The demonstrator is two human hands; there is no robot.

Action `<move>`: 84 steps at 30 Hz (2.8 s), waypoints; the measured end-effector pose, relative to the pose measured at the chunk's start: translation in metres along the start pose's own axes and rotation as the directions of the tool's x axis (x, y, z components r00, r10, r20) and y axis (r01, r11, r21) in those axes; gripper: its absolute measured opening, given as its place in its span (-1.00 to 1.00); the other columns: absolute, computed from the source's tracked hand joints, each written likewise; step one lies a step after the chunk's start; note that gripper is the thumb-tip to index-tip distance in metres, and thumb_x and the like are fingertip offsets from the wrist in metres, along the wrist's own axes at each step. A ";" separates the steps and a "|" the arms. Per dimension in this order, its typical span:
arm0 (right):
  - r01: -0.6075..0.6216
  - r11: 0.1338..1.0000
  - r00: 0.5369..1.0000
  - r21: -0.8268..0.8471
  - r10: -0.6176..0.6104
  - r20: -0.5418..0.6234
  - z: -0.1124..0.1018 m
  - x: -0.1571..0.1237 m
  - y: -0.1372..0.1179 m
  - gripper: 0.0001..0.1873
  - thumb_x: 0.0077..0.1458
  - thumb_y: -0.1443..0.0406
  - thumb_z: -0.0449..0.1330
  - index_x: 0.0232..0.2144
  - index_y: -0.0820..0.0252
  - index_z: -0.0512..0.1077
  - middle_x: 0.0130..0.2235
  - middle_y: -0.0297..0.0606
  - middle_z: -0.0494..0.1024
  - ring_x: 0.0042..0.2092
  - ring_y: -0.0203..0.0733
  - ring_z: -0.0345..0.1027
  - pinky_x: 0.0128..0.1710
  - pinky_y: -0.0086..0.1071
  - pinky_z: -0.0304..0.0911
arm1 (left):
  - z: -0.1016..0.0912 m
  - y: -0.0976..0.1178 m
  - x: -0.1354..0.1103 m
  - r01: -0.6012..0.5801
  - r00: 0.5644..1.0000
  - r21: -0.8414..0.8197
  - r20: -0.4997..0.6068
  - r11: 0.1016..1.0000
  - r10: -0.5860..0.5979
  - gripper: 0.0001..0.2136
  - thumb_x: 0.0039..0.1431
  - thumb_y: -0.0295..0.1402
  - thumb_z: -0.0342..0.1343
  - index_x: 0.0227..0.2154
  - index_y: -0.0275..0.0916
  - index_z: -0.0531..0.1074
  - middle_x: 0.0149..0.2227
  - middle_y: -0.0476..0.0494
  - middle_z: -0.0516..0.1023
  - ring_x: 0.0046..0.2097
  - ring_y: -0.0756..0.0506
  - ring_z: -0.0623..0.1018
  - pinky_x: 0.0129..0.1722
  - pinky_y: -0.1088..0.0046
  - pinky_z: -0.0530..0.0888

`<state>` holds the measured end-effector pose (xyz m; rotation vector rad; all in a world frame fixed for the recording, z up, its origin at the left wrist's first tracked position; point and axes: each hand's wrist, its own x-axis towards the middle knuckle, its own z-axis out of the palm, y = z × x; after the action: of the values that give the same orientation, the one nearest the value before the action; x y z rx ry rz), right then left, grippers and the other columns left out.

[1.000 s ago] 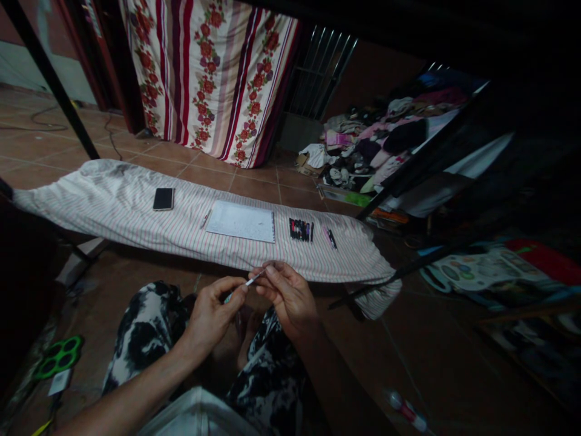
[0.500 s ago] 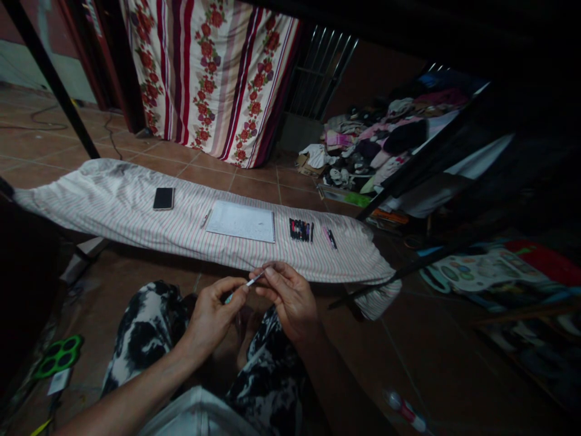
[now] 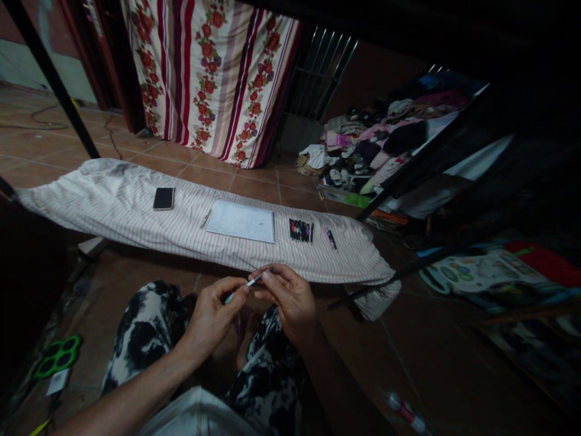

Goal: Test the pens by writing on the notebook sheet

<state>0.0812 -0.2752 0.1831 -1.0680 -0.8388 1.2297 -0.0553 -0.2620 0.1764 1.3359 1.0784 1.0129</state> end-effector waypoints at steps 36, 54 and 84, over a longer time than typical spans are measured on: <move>0.110 0.944 0.994 -0.312 -0.109 0.019 -0.001 0.005 0.009 -0.84 -0.07 0.24 0.22 -0.40 0.19 0.49 -0.38 -0.29 0.54 -0.40 -0.32 0.39 -0.39 -0.48 0.31 | 0.004 -0.007 0.008 -0.028 1.000 -0.005 0.001 1.000 0.028 -0.78 -0.01 -0.27 0.10 -0.38 -0.30 0.53 -0.39 -0.12 0.53 -0.37 -0.03 0.46 -0.49 0.59 0.35; 0.065 0.989 0.993 -0.129 -0.077 -0.090 0.004 0.009 0.017 -0.80 -0.13 0.20 0.28 -0.44 0.20 0.46 -0.42 -0.26 0.57 -0.36 -0.27 0.44 -0.42 -0.47 0.31 | 0.003 -0.008 0.008 -0.074 0.996 -0.013 -0.042 0.997 0.074 -0.81 0.00 -0.30 0.10 -0.40 -0.29 0.54 -0.42 -0.09 0.54 -0.34 -0.04 0.48 -0.34 0.53 0.41; 0.079 0.433 0.978 -0.898 -0.209 -0.014 -0.087 0.244 0.078 -0.72 0.01 0.41 0.03 -0.23 0.22 0.46 -0.13 -0.15 0.49 -0.10 -0.21 0.36 -0.03 -0.34 0.19 | -0.012 -0.070 0.085 0.153 0.975 -0.002 -0.162 0.988 -0.151 -0.61 -0.11 -0.02 0.13 -0.39 -0.27 0.55 -0.45 -0.12 0.55 -0.38 -0.10 0.51 -0.48 0.54 0.42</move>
<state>0.1793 -0.0503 0.0704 -1.8547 -1.5321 0.4636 -0.0516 -0.1763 0.1063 1.1747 1.2896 1.0156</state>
